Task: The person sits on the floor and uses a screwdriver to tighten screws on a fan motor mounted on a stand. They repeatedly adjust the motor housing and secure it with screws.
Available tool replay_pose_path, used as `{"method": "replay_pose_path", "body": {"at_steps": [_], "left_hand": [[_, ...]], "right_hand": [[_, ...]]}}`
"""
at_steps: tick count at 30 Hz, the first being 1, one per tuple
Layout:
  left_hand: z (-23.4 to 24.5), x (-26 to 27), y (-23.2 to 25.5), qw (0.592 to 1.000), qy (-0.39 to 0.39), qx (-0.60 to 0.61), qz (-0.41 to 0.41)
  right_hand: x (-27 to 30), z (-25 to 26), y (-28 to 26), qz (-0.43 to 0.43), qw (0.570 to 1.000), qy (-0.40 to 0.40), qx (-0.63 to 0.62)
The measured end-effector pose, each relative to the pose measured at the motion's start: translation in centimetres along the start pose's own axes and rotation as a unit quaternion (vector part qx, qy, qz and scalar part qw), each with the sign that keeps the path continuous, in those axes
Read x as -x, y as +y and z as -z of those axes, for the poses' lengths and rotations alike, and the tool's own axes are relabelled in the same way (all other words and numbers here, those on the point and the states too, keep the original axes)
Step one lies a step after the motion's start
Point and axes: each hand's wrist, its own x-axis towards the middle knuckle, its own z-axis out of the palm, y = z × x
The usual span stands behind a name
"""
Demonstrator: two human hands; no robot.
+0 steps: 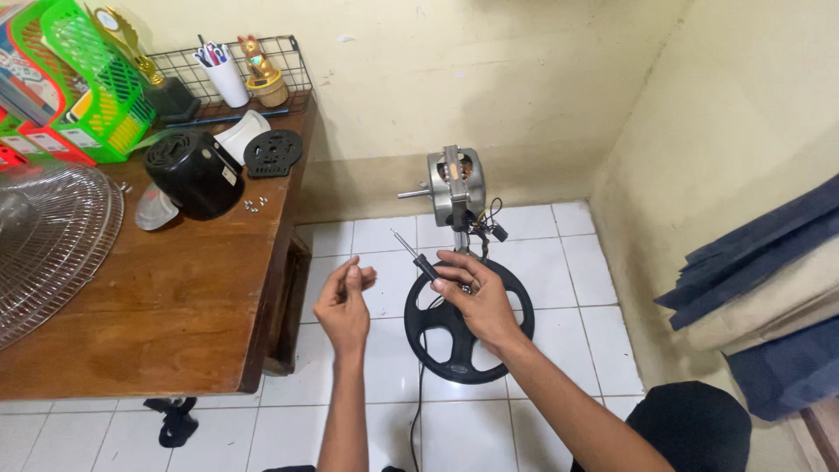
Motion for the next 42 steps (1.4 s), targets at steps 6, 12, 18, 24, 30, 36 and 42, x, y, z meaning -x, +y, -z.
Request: {"method": "replay_pose_path", "body": {"at_steps": [6,12,18,24,30,36,42], "left_hand": [[-5.0,6.3,2.8,0.988,-0.107,0.097,0.055],[-8.3,9.4,2.9,0.976,-0.123,0.129,0.127],[-8.1,9.1,1.9,0.974,-0.123,0.109,0.156],[-7.4,7.7,2.1,0.969,-0.128,0.151,0.145],[-5.3,5.8,2.6,0.969,-0.096,0.18,0.139],[-5.0,4.5,1.7,0.972,-0.113,0.126,0.163],[-5.2,5.0,0.5,0.972,-0.125,0.079,0.181]], "right_hand": [[2.3,2.4,1.2,0.012,0.997,0.007,-0.075],[3.7,3.0,4.2,0.05,0.997,0.015,-0.052],[4.3,3.7,1.4,0.045,0.996,-0.036,0.06],[2.7,2.9,-5.3,0.108,0.936,-0.073,0.326],[-0.6,3.1,-9.6,0.2,0.809,-0.066,0.548],[-5.8,4.1,-10.5,0.361,0.674,0.003,0.645],[-7.7,3.7,-8.2,0.344,0.686,0.01,0.641]]}}
